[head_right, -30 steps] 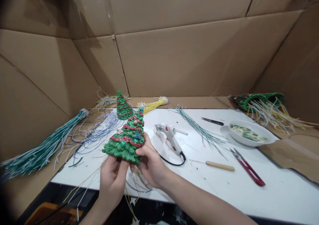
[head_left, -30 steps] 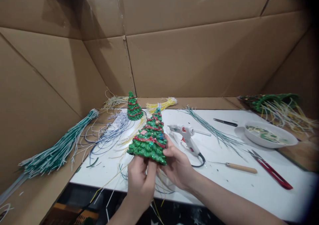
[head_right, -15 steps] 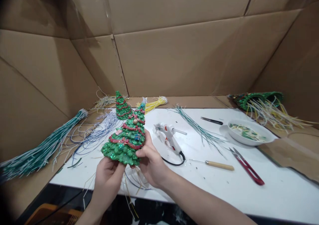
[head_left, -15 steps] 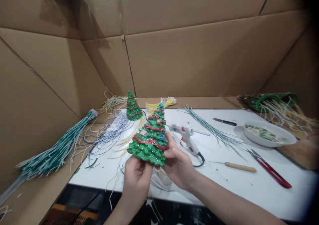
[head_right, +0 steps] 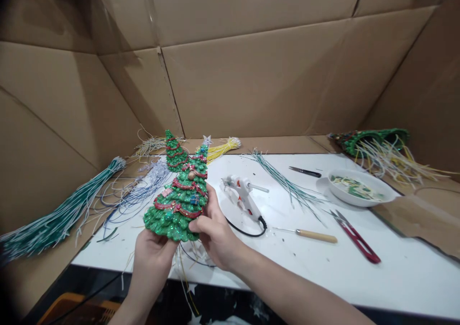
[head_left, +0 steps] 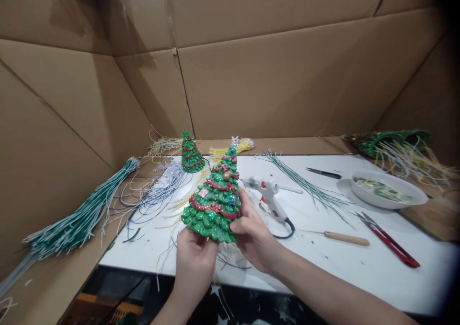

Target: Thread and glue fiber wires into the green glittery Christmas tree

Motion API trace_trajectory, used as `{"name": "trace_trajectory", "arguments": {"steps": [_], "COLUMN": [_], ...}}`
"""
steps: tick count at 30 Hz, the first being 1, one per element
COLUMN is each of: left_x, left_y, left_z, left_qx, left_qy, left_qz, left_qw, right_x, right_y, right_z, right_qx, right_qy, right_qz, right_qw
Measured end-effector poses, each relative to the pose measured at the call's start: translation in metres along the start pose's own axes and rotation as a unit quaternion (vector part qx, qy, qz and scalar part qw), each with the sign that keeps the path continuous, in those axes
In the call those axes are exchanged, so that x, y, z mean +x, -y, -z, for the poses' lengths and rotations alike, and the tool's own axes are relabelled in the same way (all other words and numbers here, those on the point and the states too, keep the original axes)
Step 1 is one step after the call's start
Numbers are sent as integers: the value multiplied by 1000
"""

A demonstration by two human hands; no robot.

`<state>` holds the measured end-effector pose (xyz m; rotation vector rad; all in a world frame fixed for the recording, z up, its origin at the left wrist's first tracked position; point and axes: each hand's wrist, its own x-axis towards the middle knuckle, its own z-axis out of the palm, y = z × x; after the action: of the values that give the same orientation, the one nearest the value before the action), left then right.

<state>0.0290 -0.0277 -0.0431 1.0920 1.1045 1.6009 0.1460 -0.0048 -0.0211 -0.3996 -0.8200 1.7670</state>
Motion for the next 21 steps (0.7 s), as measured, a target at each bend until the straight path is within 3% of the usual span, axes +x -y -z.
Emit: {"name": "trace_trajectory", "arguments": {"steps": [8,16,21], "left_x": [-4,-7,1], "left_y": [-8,-13,-17], "left_z": [-1,15,11], "left_qx": [34,100,76], "left_qy": [15,101,144], "left_qz": [31,37,61], "left_qw": [999,989,985], "right_x": [1,1,2], "right_y": [2,5,6], "right_z": [-2,1,-2], "right_qx": [28,36,46], "right_qy": [-60,-71,-60], "right_qz": [-43,-85,-67], "right_qw": [997,993,995]}}
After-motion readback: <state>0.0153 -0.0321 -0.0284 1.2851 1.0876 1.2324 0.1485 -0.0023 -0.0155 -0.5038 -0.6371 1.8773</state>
